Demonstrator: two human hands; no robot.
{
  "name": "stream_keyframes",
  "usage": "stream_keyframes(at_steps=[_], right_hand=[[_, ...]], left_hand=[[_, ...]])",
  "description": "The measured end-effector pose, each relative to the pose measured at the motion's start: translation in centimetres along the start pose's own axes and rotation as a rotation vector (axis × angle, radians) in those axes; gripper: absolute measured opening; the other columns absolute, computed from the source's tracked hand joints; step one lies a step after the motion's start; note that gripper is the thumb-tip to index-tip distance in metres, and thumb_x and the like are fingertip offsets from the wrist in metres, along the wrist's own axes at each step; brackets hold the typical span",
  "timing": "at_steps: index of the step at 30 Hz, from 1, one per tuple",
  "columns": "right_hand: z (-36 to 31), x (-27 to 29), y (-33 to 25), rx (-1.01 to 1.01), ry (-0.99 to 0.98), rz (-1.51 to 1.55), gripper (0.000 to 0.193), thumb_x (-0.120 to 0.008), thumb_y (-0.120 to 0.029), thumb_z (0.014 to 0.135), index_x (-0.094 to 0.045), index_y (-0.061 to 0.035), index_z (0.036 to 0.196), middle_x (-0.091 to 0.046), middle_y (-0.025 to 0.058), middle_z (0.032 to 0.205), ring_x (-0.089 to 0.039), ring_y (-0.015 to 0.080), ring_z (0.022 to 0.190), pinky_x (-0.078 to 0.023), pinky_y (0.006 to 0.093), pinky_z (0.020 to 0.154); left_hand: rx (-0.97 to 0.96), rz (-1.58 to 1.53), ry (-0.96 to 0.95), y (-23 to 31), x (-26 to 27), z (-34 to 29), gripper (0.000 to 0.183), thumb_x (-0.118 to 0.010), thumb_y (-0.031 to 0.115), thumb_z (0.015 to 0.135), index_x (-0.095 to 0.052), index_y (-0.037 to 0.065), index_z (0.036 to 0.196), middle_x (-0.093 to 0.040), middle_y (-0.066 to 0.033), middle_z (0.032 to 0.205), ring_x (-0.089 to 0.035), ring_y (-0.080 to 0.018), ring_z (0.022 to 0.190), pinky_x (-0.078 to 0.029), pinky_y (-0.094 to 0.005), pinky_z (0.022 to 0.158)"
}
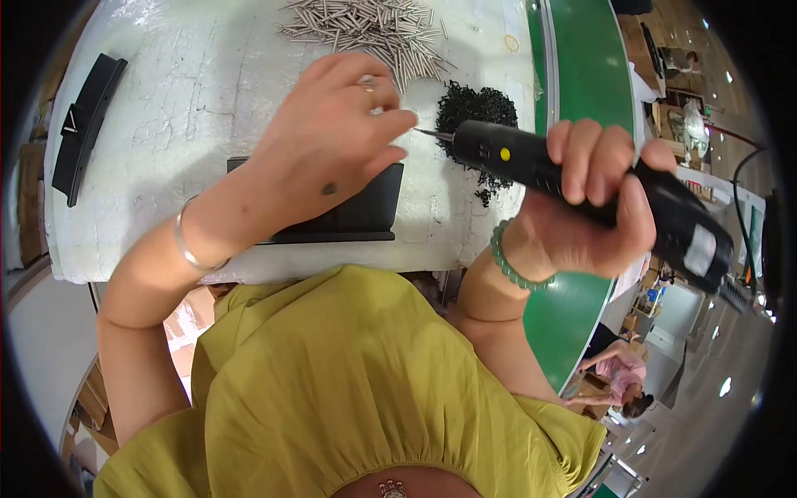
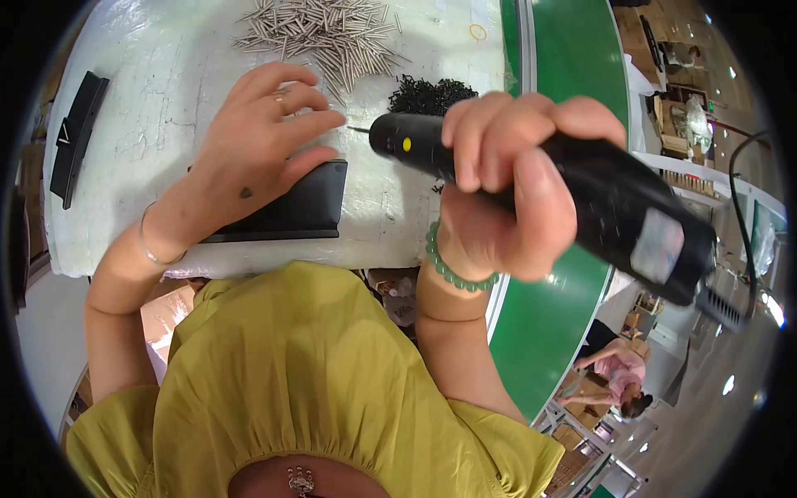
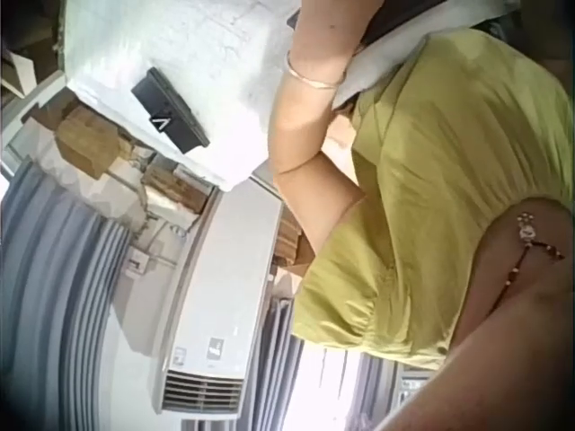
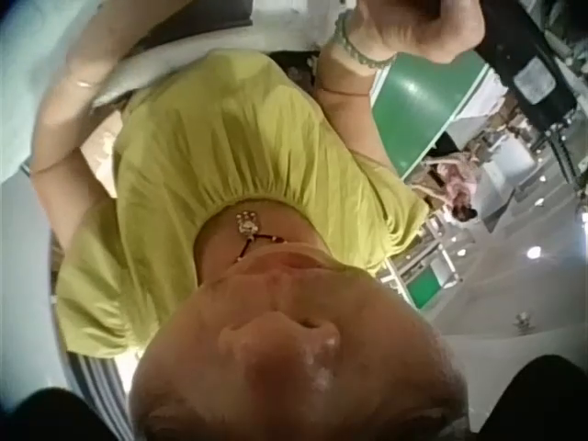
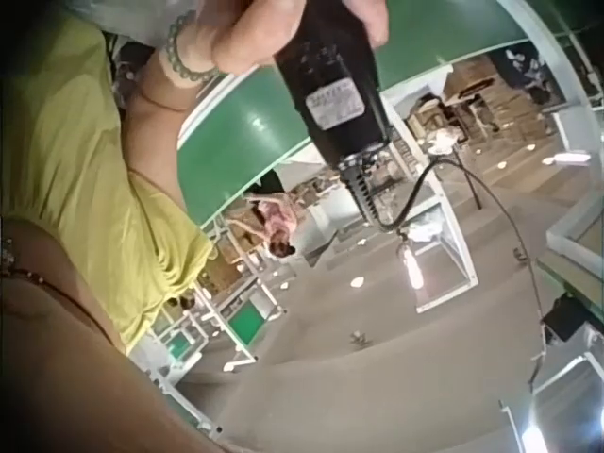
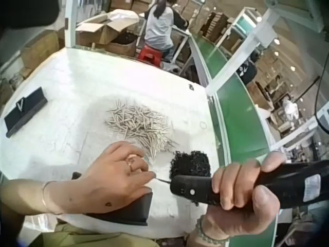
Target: Use an electric screwdriver to drive screws into black plastic housing components.
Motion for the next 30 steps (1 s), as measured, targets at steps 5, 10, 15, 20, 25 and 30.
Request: stream_keyframes(at_steps=[5,10,15,20,25,30], right_hand=[[-0.1,-1.5,-2.1,-0.048,-0.226,-0.022,0.034,-0.053,-0.017,0.077,-0.054,-0.0088,0.111,-0.045,-0.0043,0.063,-0.042,0.0079,0.053,-0.034,0.0275,0.063],[-0.2,-2.0,-3.0,-0.108,-0.218,0.025,0.032,-0.057,-0.017,0.075,-0.051,-0.0104,0.106,-0.049,-0.0044,0.064,-0.046,0.0077,0.054,-0.034,0.0259,0.061],[-0.2,-2.0,-2.9,-0.084,-0.436,0.048,0.028,-0.064,-0.010,0.072,-0.048,-0.0134,0.095,-0.055,-0.0068,0.058,-0.053,0.0035,0.047,-0.044,0.0176,0.054],[-1.8,-2.7,-2.9,-0.132,-0.424,0.106,0.028,-0.068,-0.006,0.070,-0.050,-0.0137,0.091,-0.057,-0.0052,0.054,-0.053,0.0032,0.043,-0.044,0.0165,0.049],[-1.8,-1.9,-3.1,-0.081,-0.312,-0.020,0.030,-0.063,-0.012,0.071,-0.047,-0.0140,0.096,-0.054,-0.0068,0.056,-0.051,0.0037,0.046,-0.041,0.0179,0.053],[-1.7,-1.7,-3.4,-0.149,-0.364,-0.080,0.031,-0.061,-0.014,0.073,-0.045,-0.0143,0.099,-0.052,-0.0069,0.057,-0.050,0.0046,0.049,-0.039,0.0210,0.055]], left_hand=[[-0.095,-0.040,0.095,0.3,-0.8,0.9,0.015,-0.073,0.010,0.066,-0.063,0.007,0.077,-0.060,-0.0021,0.078,-0.055,-0.0249,0.094,-0.044,-0.0378,0.083],[-0.017,-0.260,0.155,0.2,0.0,0.2,0.015,-0.074,0.004,0.066,-0.066,0.006,0.078,-0.062,-0.0035,0.078,-0.057,-0.0246,0.084,-0.048,-0.0317,0.069],[0.060,-0.464,0.066,0.7,-0.3,-1.2,0.013,-0.073,0.004,0.070,-0.067,0.005,0.080,-0.064,-0.0040,0.080,-0.058,-0.0251,0.083,-0.048,-0.0312,0.070],[0.112,-0.533,-0.100,1.6,0.0,-2.7,0.021,-0.074,0.009,0.072,-0.066,0.004,0.091,-0.064,-0.0065,0.085,-0.057,-0.0257,0.090,-0.048,-0.0357,0.079],[0.063,-0.159,-0.088,-4.2,1.5,-0.7,0.017,-0.068,0.011,0.075,-0.065,0.004,0.090,-0.062,-0.0055,0.092,-0.055,-0.0271,0.090,-0.047,-0.0366,0.078],[-0.331,0.118,-0.203,-6.3,-0.3,0.3,0.012,-0.059,0.006,0.072,-0.062,0.001,0.083,-0.052,-0.0067,0.075,-0.052,-0.0245,0.080,-0.047,-0.0342,0.068]])
Point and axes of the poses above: each hand's wrist, its own z-axis towards the middle knuckle, its own x-axis out of the back of the hand, y = z × x, the point moved 2 cm from there along z, towards the middle knuckle
